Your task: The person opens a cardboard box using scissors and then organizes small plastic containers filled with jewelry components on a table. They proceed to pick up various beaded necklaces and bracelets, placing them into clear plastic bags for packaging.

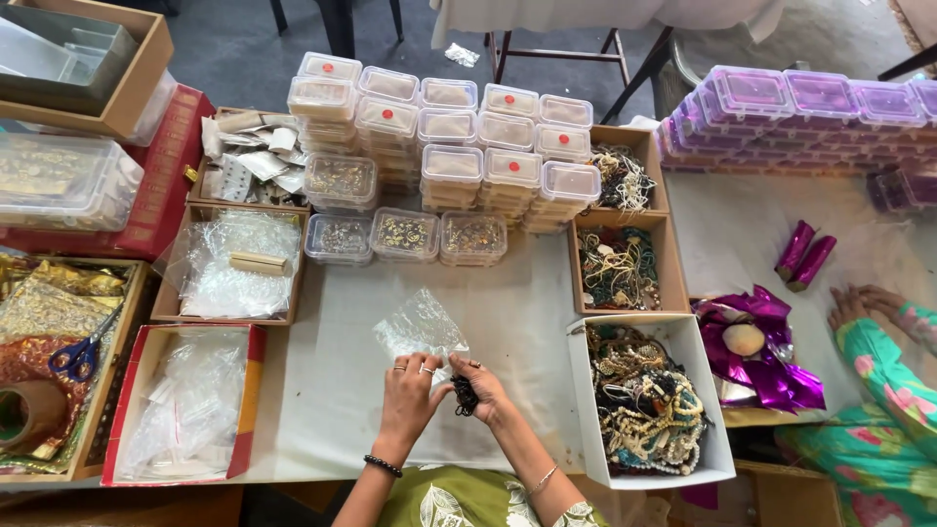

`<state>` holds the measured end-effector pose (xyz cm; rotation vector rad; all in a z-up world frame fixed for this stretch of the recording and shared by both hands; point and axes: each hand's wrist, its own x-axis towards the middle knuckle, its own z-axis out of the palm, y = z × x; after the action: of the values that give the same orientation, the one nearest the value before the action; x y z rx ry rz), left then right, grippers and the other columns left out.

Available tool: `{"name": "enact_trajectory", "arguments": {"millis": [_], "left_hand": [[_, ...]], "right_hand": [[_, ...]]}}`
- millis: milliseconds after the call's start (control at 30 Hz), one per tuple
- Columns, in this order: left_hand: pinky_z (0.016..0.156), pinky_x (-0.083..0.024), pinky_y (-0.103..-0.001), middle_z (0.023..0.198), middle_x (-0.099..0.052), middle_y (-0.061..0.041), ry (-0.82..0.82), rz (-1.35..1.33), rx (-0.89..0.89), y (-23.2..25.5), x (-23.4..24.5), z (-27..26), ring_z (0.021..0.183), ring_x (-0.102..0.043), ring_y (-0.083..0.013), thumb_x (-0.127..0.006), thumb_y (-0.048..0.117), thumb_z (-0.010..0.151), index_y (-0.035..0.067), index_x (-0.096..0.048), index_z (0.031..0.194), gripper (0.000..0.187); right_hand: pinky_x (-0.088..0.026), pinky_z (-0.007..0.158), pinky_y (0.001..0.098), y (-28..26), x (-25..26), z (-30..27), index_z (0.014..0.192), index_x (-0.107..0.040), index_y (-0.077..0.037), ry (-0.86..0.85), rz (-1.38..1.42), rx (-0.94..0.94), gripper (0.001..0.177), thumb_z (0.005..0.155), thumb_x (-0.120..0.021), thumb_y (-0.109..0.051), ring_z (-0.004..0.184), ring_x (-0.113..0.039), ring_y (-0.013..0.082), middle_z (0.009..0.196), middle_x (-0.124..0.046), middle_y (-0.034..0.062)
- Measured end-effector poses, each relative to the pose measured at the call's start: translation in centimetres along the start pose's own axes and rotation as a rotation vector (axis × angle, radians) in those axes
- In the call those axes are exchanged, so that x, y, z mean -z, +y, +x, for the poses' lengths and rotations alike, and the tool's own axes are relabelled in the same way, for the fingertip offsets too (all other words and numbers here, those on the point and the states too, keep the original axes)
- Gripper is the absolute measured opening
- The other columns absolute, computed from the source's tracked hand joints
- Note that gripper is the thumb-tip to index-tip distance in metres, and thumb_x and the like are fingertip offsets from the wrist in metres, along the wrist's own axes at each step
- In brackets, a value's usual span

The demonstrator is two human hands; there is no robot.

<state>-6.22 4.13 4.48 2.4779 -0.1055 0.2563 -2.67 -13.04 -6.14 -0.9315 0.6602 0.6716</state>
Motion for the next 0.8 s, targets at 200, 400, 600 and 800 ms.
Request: {"name": "enact_trajectory", "arguments": {"millis": [200,400,600,800], "left_hand": [[0.083,-0.048,-0.042,0.101,-0.068,-0.003,-0.088,0.011,-0.054,-1.6,-1.4,0.0,0.098,-0.063,-0.0262,-0.08,0.021,0.08,0.013,-0.067,0.105,0.029],[0.082,-0.051,-0.042,0.095,-0.065,-0.009,-0.127,0.127,-0.133,-1.4,-2.8,0.1,0.094,-0.064,-0.029,-0.075,0.01,0.081,0.009,-0.064,0.099,0.02],[0.081,-0.055,-0.046,0.108,-0.063,-0.016,-0.296,0.243,0.008,-3.9,-11.6,-0.6,0.098,-0.065,-0.0361,-0.067,0.006,0.078,0.004,-0.06,0.114,0.036],[0.081,-0.056,-0.05,0.112,-0.065,-0.021,-0.34,0.094,0.25,-7.2,-18.1,0.1,0.098,-0.067,-0.0416,-0.056,0.01,0.09,0.003,-0.061,0.118,0.03]], "right_hand": [[-0.038,0.047,0.0245,1.4,1.8,1.1,0.076,-0.06,-0.014,0.028,-0.081,0.107,0.038,0.079,-0.091,-0.036,0.053,-0.049,0.0077,0.066,-0.057,-0.0042],[-0.039,0.048,0.0248,1.6,2.5,-0.2,0.075,-0.063,-0.011,0.124,-0.246,0.172,0.034,0.077,-0.091,-0.03,0.052,-0.049,0.0075,0.066,-0.059,-0.0036],[-0.045,0.052,0.0254,0.1,1.8,-1.4,0.095,-0.069,-0.007,0.195,-0.343,0.252,0.024,0.084,-0.084,-0.022,0.058,-0.056,0.009,0.075,-0.065,-0.0003],[-0.055,0.061,0.034,-1.2,5.5,-1.0,0.11,-0.067,-0.009,0.09,0.261,0.359,0.025,0.091,-0.073,-0.025,0.072,-0.065,0.0177,0.088,-0.067,0.0071]]}}
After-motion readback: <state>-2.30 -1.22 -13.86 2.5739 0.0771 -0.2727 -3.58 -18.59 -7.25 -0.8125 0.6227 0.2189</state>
